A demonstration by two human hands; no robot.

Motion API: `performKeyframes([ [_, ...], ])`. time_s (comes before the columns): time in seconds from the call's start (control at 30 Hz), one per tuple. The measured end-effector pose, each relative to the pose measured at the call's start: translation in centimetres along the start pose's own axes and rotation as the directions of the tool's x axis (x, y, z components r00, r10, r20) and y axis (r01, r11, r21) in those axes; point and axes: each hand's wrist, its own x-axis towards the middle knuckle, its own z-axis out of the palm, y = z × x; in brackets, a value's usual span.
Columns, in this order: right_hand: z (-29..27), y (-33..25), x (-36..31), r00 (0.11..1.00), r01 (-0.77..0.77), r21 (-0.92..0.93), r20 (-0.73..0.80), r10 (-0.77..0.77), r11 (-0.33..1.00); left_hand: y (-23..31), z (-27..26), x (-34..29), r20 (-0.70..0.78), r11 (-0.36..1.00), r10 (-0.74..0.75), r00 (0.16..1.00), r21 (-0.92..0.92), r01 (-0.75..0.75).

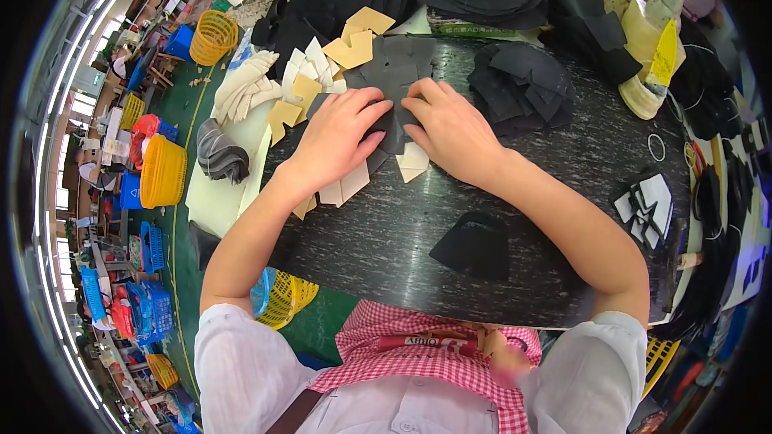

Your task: The person sorts black and tan shoe upper components from a blue basket onto a workbench, then aligns and stacks matching pieces by hand.

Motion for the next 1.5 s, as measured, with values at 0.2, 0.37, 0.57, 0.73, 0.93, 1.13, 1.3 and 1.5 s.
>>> performKeyframes([
  [0.2, 1.2, -1.0, 0.9, 0.995, -0.076, -0.021, 0.066, 0.077, 0.997, -1.5, -1.3, 1.3, 0.125, 0.97, -0.086, 0.988, -0.214, 0.112],
  [0.37, 1.1, -1.4, 0.6, 0.963, -0.267, 0.246, 0.026, 0.269, 0.932, -2.0, -0.9, 0.6, 0.13, 0.961, -0.008, 0.992, -0.272, 0.043],
  [0.57, -0.3, 1.0, -1.5, 0.997, -0.079, 0.311, 0.017, 0.078, 0.947, 0.0, -3.3, -0.9, -0.157, 0.084, -0.212, 0.965, -0.986, -0.142],
  [0.73, -5.6, -5.9, -6.0, 0.796, -0.596, 0.473, 0.453, 0.401, 0.649, 7.0, -1.1, -3.9, 0.221, 0.051, -0.226, 0.949, -0.97, 0.238],
  [0.93, -6.6, -8.9, -12.2, 0.737, -0.638, 0.544, 0.226, 0.637, 0.545, 11.7, 1.1, -3.1, 0.264, 0.291, -0.163, 0.951, -0.908, 0.302],
  [1.13, -5.4, -8.5, -13.7, 0.819, -0.571, 0.213, 0.084, 0.568, 0.793, 11.4, 3.7, -1.2, 0.175, 0.558, -0.047, 0.983, -0.812, 0.171],
  [1.3, -5.0, -7.9, -14.0, 0.858, -0.512, 0.164, 0.044, 0.512, 0.843, 11.7, 4.3, -1.2, 0.105, 0.622, -0.007, 0.994, -0.778, 0.087],
  [1.5, -5.7, -7.6, -13.2, 0.972, -0.219, -0.21, 0.041, 0.232, 0.953, 11.0, 2.6, -2.8, -0.113, 0.971, 0.17, 0.979, -0.152, -0.186],
])
